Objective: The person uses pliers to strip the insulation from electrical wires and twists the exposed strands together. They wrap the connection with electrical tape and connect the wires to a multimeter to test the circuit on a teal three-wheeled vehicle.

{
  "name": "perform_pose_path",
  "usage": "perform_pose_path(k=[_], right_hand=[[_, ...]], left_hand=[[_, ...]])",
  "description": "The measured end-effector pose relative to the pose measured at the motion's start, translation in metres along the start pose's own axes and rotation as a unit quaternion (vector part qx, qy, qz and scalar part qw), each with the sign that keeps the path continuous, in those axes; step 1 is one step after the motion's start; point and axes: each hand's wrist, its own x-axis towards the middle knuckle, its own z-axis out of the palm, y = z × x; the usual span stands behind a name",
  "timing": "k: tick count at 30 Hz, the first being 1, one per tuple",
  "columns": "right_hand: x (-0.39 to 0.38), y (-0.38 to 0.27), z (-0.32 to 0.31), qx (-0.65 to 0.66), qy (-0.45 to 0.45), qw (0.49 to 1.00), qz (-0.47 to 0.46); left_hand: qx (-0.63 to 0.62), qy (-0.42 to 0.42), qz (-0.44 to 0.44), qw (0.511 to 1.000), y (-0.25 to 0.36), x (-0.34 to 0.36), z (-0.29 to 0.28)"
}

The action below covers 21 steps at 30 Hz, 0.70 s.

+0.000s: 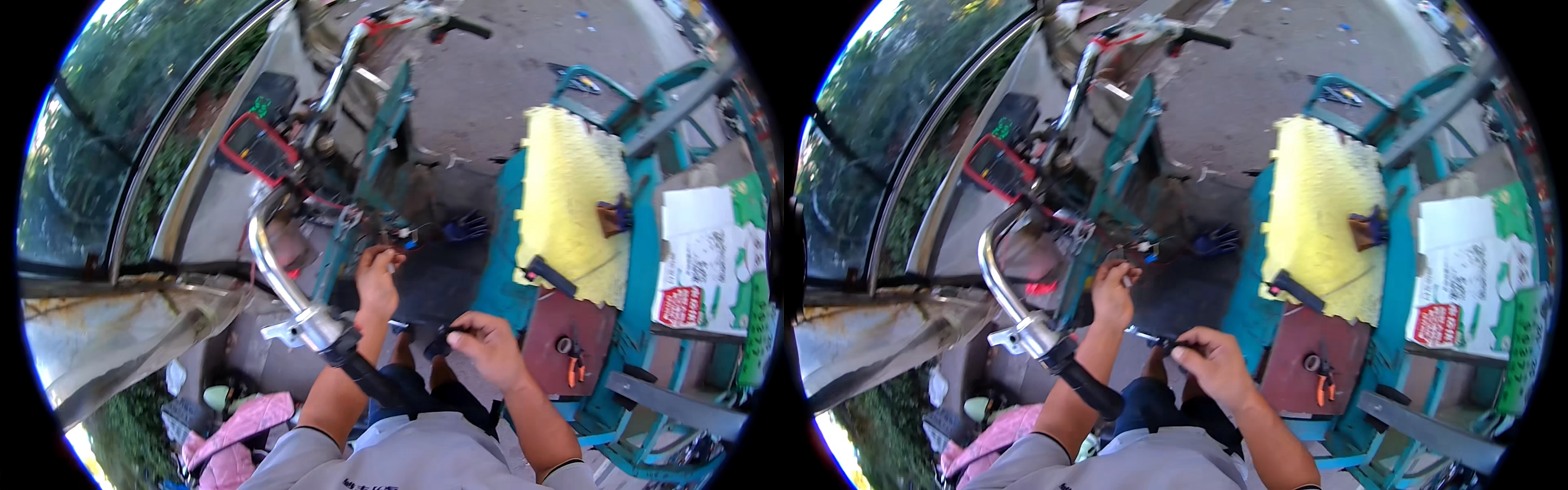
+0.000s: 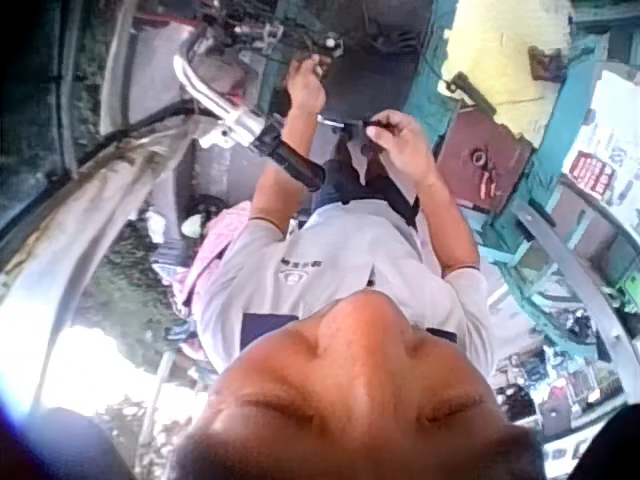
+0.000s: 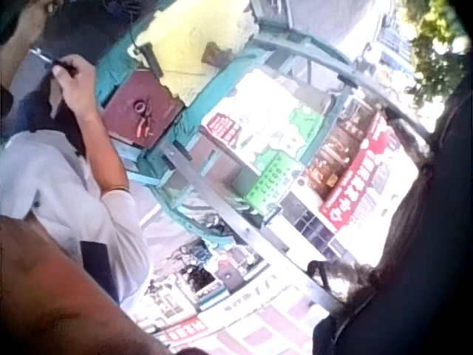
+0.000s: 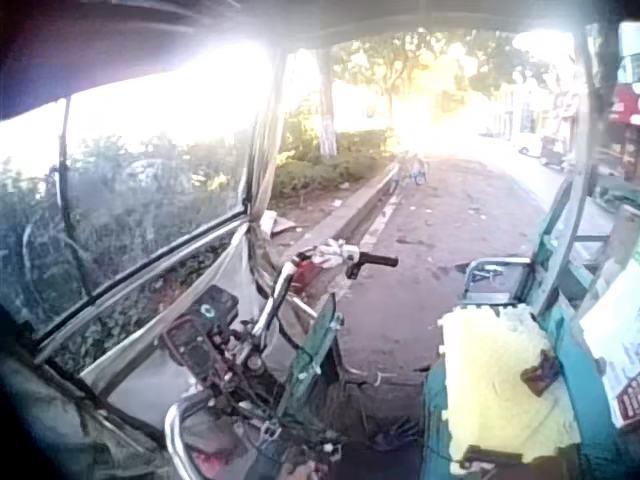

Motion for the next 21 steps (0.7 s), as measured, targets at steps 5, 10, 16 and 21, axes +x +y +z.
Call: perform_pose_path(k=[5, 10, 16, 21], right_hand=[[0.059, 0.009, 0.014, 0.042, -0.001, 0.999, -0.016], [0.13, 0.016, 0.033, 0.108, -0.001, 0.994, -0.016], [0.167, 0.019, 0.062, 0.083, 0.023, 0.994, -0.06], [0.183, 0.029, 0.061, 0.044, 0.065, 0.997, -0.011]], left_hand=[[0.036, 0.013, -0.021, 0.999, 0.018, -0.008, -0.012], [0.107, 0.008, 0.01, 0.994, 0.023, -0.012, -0.006], [0.168, -0.024, 0.036, 0.985, 0.02, -0.01, -0.011], [0.099, -0.032, -0.02, 0.994, 0.02, -0.01, -0.013]])
